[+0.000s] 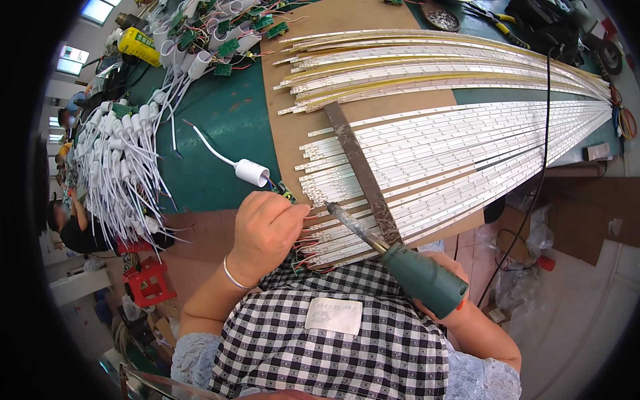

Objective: The person is soldering wires to small green circuit boards at a workbench. They repeatedly pick up a board, position a wire, and use a soldering iron to attach the wire to the board's terminals. The person then places the finished unit aside and repeats the process with the next board.

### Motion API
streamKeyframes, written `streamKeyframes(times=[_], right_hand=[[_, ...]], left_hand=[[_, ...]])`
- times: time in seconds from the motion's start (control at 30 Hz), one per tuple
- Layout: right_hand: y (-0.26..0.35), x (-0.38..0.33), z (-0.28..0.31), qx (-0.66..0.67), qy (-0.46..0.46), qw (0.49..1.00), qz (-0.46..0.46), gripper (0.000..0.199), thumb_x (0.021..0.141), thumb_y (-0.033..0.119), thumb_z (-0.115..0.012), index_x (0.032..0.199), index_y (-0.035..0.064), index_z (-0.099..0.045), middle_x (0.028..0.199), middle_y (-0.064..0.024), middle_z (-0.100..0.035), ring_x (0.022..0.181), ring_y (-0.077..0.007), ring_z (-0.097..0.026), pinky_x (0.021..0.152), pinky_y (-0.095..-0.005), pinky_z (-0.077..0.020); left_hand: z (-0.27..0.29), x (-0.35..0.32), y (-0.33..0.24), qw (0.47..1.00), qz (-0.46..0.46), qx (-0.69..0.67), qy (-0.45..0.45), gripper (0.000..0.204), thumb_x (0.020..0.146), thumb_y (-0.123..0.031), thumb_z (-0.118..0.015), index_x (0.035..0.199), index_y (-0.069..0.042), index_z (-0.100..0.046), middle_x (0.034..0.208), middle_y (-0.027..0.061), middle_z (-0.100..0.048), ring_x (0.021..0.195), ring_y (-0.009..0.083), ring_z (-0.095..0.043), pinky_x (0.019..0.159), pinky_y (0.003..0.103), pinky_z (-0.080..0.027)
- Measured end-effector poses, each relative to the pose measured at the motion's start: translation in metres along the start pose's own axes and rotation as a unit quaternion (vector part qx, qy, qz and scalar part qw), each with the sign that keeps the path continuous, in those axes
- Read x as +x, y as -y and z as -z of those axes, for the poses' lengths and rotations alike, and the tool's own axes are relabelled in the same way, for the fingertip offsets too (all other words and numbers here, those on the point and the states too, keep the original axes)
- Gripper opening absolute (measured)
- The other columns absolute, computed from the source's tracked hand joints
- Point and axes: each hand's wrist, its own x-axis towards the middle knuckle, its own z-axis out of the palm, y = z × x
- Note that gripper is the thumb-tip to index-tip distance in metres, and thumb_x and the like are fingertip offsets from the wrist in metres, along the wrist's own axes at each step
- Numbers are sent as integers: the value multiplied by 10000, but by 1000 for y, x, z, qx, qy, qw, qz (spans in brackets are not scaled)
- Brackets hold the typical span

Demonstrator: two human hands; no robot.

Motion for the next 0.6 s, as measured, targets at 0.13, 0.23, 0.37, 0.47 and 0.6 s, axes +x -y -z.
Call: streamKeyframes(times=[0.13, 0.23, 0.37, 0.47, 0.6], right_hand=[[3, 8, 2, -97, 48, 992, 60, 370, 812, 203, -691, 1079, -34, -594, 897, -103, -675, 747, -211, -667, 697, -310, -526], [0, 12, 9, -202, 99, 964, 141, 513, 758, 124, -777, 1183, -39, -539, 1044, -130, -689, 892, -225, -693, 780, -300, -543], [5, 11, 0, -117, 56, 989, 66, 300, 769, 154, -710, 1021, 11, -633, 960, -109, -675, 825, -269, -657, 722, -346, -513], [3, 11, -1, -135, 51, 988, 63, 209, 773, 152, -669, 951, 42, -677, 934, -96, -668, 804, -298, -632, 701, -371, -493], [10, 14, -4, -138, 19, 987, 75, 190, 829, 192, -636, 928, 32, -668, 853, -76, -686, 749, -252, -651, 677, -347, -500]], left_hand=[[1, 1, -2, 1000, 5, 5, 2, 210, 673, -11, -714, 872, -66, -673, 780, 40, -558, 709, 233, -571, 641, 367, -450], [1, 2, -2, 1000, 6, 7, 5, 181, 684, -23, -707, 857, -63, -673, 761, 35, -551, 696, 223, -563, 626, 359, -439], [0, 3, -1, 1000, 0, 7, 0, 158, 691, -43, -703, 846, -59, -675, 743, 31, -539, 681, 214, -552, 610, 350, -425], [0, 3, -2, 1000, 2, 7, 1, 151, 697, -52, -697, 846, -57, -674, 739, 32, -534, 681, 214, -550, 613, 350, -425], [-1, 3, -1, 1000, 3, 4, 0, 147, 700, -55, -691, 846, -55, -674, 737, 32, -532, 679, 215, -547, 612, 351, -422]])
